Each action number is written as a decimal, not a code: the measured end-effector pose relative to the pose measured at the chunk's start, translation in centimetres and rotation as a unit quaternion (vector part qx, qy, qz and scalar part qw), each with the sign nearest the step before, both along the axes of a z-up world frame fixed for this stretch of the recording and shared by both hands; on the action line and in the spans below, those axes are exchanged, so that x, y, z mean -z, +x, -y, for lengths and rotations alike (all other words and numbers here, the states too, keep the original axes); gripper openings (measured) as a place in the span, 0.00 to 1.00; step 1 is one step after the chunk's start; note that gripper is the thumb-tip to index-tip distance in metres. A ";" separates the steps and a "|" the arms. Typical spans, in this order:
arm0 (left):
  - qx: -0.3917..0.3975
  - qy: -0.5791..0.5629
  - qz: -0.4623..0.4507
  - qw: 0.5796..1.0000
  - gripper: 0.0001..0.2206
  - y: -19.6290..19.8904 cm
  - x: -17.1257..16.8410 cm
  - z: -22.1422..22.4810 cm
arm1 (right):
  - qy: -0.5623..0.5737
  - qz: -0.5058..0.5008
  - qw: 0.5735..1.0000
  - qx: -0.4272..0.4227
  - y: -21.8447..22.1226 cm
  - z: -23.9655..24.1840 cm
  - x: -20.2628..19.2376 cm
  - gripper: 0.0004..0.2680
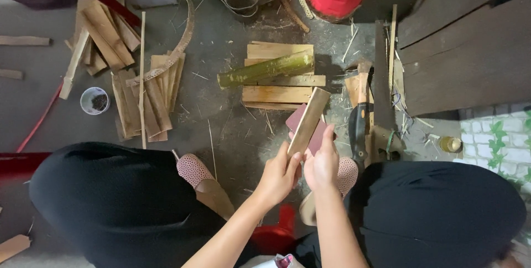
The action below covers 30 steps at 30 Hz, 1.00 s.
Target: Manually sanding a small wooden block with sandpaper to smooth its edges and surfaces.
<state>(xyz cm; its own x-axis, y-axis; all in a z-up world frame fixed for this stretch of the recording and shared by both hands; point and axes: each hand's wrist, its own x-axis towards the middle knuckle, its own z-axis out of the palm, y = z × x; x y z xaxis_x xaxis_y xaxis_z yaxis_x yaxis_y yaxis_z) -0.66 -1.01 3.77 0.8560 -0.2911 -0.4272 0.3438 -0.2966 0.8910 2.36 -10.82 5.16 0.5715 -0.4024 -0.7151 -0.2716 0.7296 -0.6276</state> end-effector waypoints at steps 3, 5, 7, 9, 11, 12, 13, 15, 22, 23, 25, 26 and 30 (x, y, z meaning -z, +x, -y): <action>-0.006 0.068 0.033 0.997 0.10 0.0 0.4 0.4 | -0.036 -0.013 0.999 -0.001 0.0 -0.5 1.2 0.21; -0.010 0.115 0.053 0.992 0.09 0.3 1.1 0.3 | -0.072 -0.010 0.997 -0.011 -0.2 -1.0 2.6 0.25; -0.054 0.148 0.072 0.985 0.09 0.5 2.1 0.1 | -0.159 -0.057 0.978 -0.127 -0.8 -1.8 3.9 0.26; -0.021 0.165 0.091 0.982 0.09 0.1 2.2 0.2 | -0.179 -0.056 0.973 -0.133 -0.2 -2.6 0.1 0.28; 0.012 0.182 0.110 0.977 0.09 -0.2 1.7 0.3 | -0.199 -0.055 0.969 -0.139 -0.1 -2.6 0.5 0.30; 0.018 0.167 0.109 0.980 0.10 -0.6 1.3 0.6 | -0.214 -0.061 0.966 -0.130 -0.5 -2.0 2.8 0.29; 0.023 0.153 0.108 0.982 0.10 -0.9 0.9 0.9 | -0.230 -0.067 0.963 -0.120 -0.8 -1.3 5.2 0.28; -0.003 0.155 0.107 0.982 0.11 0.1 1.2 0.1 | -0.239 -0.053 0.956 -0.162 -0.5 -3.4 -1.4 0.28; 0.010 0.182 0.132 0.974 0.10 -0.7 2.3 0.4 | -0.294 -0.073 0.937 -0.174 -0.7 -1.4 4.5 0.24; 0.011 0.182 0.131 0.974 0.10 -0.6 2.0 0.0 | -0.294 -0.074 0.937 -0.173 -1.2 -2.5 1.9 0.24; -0.059 0.180 0.118 0.975 0.11 0.8 1.6 -0.7 | -0.251 0.005 0.940 -0.232 -1.2 -4.6 -3.5 0.23; -0.060 0.180 0.118 0.975 0.11 0.7 1.8 -0.7 | -0.251 0.005 0.939 -0.233 -1.1 -4.1 -1.7 0.23; -0.011 0.120 0.061 0.991 0.14 0.1 0.3 -0.8 | -0.185 -0.060 0.976 -0.096 0.1 -0.1 5.4 0.26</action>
<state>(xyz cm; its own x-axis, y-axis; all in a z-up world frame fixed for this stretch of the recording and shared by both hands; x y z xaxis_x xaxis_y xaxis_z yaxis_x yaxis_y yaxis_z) -0.59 -0.19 3.47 0.9106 -0.1749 -0.3746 0.2464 -0.4981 0.8314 2.41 -10.69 -0.26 0.5829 -0.5399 -0.6072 -0.4685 0.3873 -0.7940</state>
